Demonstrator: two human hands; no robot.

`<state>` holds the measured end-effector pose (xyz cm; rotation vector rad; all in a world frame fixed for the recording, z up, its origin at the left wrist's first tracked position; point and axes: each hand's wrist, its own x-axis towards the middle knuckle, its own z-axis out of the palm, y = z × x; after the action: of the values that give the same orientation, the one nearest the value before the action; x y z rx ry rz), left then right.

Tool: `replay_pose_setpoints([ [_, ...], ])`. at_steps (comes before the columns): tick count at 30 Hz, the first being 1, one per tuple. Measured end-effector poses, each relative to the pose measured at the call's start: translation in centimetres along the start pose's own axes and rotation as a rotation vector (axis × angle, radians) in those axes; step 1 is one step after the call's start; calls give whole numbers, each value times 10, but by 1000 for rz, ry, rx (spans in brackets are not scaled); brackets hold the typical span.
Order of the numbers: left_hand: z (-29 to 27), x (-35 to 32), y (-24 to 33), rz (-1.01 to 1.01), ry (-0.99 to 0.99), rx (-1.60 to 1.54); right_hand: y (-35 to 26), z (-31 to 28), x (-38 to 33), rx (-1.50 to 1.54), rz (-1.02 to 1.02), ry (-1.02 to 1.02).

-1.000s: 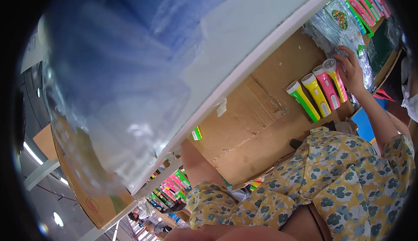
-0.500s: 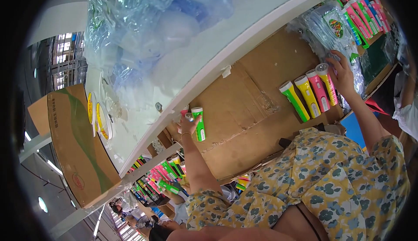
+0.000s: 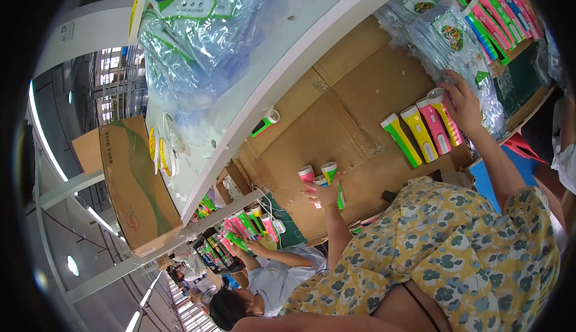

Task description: Sort and organize colored flashlights on a workbench in a factory environment.

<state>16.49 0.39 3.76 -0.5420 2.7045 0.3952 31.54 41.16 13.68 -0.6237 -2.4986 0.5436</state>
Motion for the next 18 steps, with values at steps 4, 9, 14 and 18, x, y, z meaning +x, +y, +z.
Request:
replay_pose_setpoints([
  [4,8,-16,13,-30,27,-37,11,-7,13,17,-52,13],
  [9,-37,32,74,272,183,-27,8,-16,7,60,2,-6],
  [14,-17,143,192,615,94,8,35,-25,-8,60,104,5],
  [18,-35,345,163,701,317,563,18,-17,39,172,-58,55],
])
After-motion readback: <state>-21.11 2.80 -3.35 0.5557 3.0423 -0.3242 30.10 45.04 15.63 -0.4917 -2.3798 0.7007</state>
